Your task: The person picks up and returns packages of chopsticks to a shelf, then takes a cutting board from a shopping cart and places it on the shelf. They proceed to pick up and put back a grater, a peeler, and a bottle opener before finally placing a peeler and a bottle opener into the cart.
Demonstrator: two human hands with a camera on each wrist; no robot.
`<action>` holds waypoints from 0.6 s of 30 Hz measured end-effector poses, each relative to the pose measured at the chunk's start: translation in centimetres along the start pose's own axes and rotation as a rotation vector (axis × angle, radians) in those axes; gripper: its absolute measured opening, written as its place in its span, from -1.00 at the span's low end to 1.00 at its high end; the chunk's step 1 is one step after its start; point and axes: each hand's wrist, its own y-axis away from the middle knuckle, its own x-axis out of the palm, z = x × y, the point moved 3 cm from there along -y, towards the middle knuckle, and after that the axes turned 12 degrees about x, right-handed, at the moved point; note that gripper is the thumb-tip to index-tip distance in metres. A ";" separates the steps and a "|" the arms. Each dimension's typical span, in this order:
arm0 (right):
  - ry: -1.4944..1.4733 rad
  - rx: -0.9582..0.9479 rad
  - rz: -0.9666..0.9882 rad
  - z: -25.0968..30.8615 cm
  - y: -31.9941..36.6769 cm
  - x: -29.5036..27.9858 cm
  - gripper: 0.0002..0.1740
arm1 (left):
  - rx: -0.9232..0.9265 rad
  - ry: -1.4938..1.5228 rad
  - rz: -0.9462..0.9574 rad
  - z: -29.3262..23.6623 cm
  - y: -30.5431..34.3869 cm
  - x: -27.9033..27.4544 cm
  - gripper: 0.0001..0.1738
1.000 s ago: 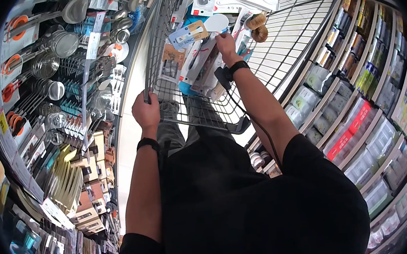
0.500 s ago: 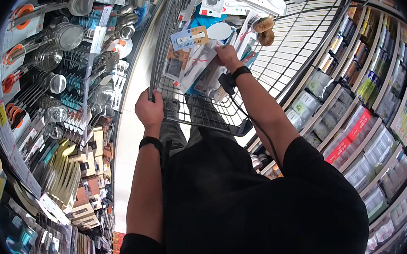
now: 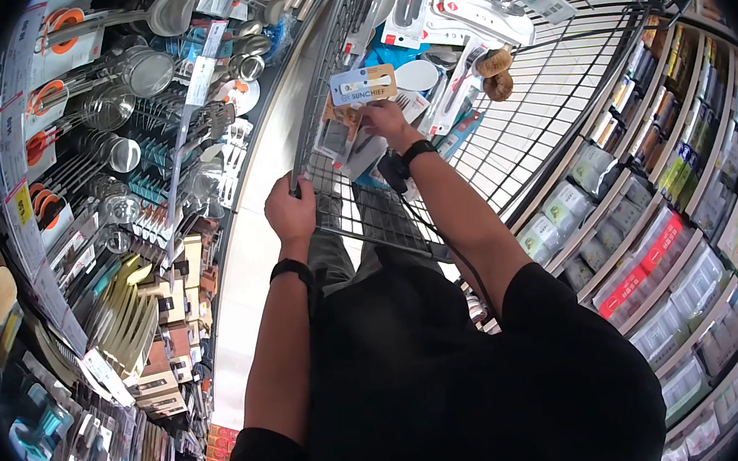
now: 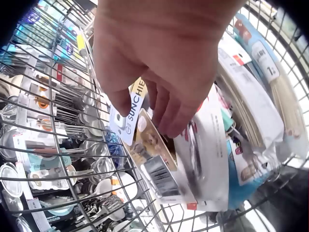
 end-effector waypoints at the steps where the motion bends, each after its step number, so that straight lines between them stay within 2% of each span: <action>1: -0.009 0.021 0.061 -0.1 0.3 0.6 -0.71 | -0.008 0.000 0.007 -0.1 0.0 0.0 -0.74; 2: -0.017 0.041 0.121 -0.3 0.2 0.9 -0.71 | -0.015 0.002 0.014 0.0 0.0 0.0 -0.74; 3: 0.065 0.045 0.249 -0.6 0.3 1.5 -0.62 | -0.018 0.004 0.016 0.0 0.1 0.0 -0.74; 4: 0.067 0.047 0.247 -1.1 0.4 1.8 -0.62 | -0.014 -0.007 0.014 -0.1 0.0 0.0 -0.74; 6: 0.485 -0.181 0.340 -1.9 2.0 3.9 -0.55 | -0.009 -0.015 0.012 0.0 0.0 0.0 -0.74; 7: 0.766 -0.178 0.275 -2.2 2.3 4.6 -0.49 | -0.007 -0.021 0.013 0.0 0.0 0.0 -0.74; 8: 0.767 -0.179 0.275 -3.2 1.9 4.7 -0.49 | -0.005 -0.029 0.014 0.1 0.0 0.0 -0.74; 10: 0.909 -0.591 0.157 -4.9 0.7 5.1 -0.53 | 0.044 -0.037 -0.019 0.1 -0.1 0.1 -0.75; 11: 0.911 -0.592 0.160 -4.8 0.5 5.1 -0.53 | 0.091 -0.047 -0.050 0.0 -0.1 0.1 -0.75; 13: 0.862 -0.502 -0.259 -4.3 -0.1 3.7 -0.56 | 0.069 -0.043 -0.036 0.3 -0.1 0.1 -0.75; 14: 0.863 -0.500 -0.256 -3.7 0.4 3.3 -0.56 | 0.049 -0.038 -0.020 0.5 0.0 0.2 -0.75; 16: 0.649 -0.601 -0.540 -1.1 2.2 1.6 -0.61 | 0.001 -0.017 -0.001 0.2 0.0 0.1 -0.74; 17: 0.650 -0.601 -0.536 -1.4 0.5 1.1 -0.61 | -0.042 0.004 0.018 0.2 0.0 0.0 -0.72; 18: 0.450 -0.474 -0.351 -2.4 -3.0 0.5 -0.62 | -0.046 0.001 0.019 0.2 0.1 -0.1 -0.72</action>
